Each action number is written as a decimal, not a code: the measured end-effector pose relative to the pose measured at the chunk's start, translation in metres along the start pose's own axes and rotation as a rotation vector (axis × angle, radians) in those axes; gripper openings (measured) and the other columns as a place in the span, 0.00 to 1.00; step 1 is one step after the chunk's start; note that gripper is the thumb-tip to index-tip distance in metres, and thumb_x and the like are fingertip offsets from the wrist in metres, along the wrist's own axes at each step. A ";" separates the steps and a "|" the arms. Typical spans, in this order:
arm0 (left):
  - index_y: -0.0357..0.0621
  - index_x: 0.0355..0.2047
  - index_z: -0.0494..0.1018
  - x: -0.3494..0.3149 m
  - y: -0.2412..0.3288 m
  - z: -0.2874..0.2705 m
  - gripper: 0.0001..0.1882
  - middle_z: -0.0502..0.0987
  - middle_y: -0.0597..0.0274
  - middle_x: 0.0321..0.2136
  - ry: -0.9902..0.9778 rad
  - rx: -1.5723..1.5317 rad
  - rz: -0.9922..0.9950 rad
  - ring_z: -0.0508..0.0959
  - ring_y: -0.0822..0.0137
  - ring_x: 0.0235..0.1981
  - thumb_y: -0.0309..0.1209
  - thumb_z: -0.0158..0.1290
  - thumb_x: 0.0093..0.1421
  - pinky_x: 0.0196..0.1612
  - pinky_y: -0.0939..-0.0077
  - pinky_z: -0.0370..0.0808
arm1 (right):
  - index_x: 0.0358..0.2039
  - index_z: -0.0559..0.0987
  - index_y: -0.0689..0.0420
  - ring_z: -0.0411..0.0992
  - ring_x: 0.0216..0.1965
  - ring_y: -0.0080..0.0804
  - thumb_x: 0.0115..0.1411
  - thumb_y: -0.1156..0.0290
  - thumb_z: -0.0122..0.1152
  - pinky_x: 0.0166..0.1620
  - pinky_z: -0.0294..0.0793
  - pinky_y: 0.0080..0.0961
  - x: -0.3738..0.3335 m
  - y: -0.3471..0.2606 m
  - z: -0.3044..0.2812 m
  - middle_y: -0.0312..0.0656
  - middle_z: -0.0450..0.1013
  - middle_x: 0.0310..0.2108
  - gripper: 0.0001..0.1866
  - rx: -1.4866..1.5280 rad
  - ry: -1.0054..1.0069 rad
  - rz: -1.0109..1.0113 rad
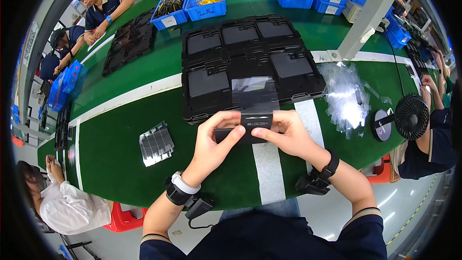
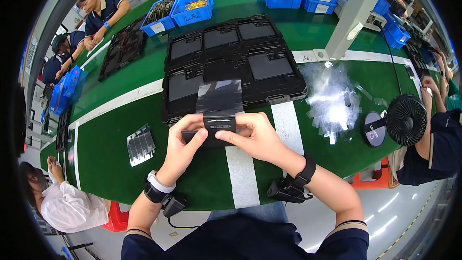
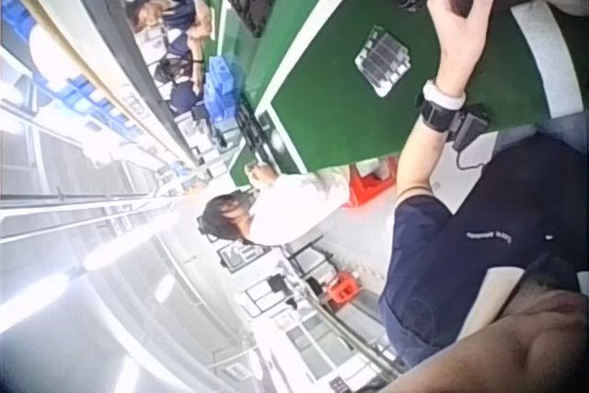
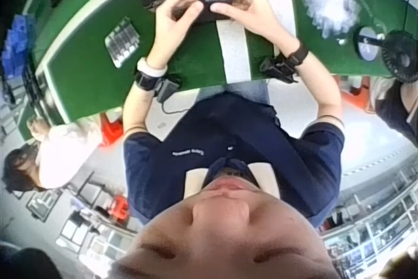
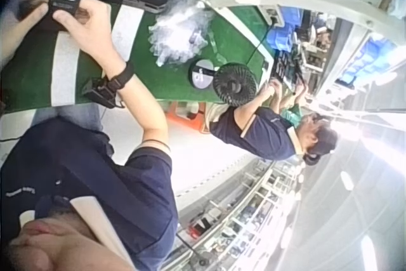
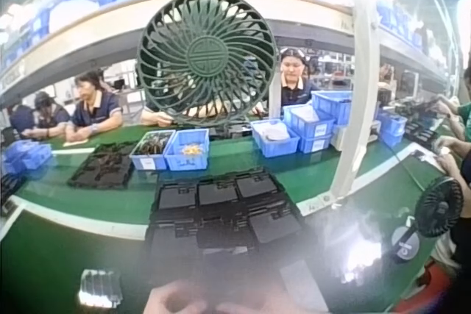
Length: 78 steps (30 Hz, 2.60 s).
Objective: Applying protective films or components to electronic device parts on a production line.
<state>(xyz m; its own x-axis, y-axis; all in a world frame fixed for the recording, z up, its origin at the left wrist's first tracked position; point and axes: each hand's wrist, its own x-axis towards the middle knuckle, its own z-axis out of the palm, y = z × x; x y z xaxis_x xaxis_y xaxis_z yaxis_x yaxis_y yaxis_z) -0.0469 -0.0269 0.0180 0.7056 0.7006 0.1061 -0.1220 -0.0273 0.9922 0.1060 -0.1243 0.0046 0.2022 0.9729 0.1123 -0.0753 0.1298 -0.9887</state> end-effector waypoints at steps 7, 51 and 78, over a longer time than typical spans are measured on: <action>0.36 0.28 0.75 -0.004 0.001 -0.007 0.05 0.77 0.64 0.25 0.007 0.188 0.091 0.75 0.78 0.27 0.25 0.57 0.52 0.33 0.85 0.70 | 0.24 0.67 0.59 0.59 0.18 0.11 0.59 0.74 0.50 0.21 0.58 0.11 -0.001 -0.006 -0.007 0.28 0.62 0.18 0.07 0.073 0.133 -0.134; 0.38 0.24 0.73 -0.001 0.001 -0.010 0.04 0.75 0.66 0.21 -0.052 0.303 0.040 0.72 0.80 0.24 0.25 0.57 0.52 0.29 0.86 0.68 | 0.17 0.74 0.63 0.62 0.12 0.23 0.57 0.66 0.57 0.17 0.59 0.21 0.002 -0.007 -0.009 0.41 0.64 0.11 0.15 -0.608 0.007 -0.223; 0.38 0.51 0.62 0.000 -0.002 -0.012 0.18 0.75 0.63 0.26 -0.223 0.113 -0.025 0.75 0.76 0.28 0.25 0.46 0.60 0.35 0.82 0.71 | 0.29 0.73 0.62 0.68 0.27 0.13 0.57 0.71 0.58 0.31 0.68 0.13 0.001 -0.004 -0.006 0.32 0.71 0.24 0.08 0.009 -0.059 0.088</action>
<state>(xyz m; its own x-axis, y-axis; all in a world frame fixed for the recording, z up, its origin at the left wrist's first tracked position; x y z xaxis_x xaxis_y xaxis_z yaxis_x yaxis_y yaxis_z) -0.0551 -0.0187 0.0156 0.8455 0.5278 0.0807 -0.0324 -0.1002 0.9944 0.1123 -0.1250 0.0083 0.1362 0.9902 0.0313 -0.0994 0.0451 -0.9940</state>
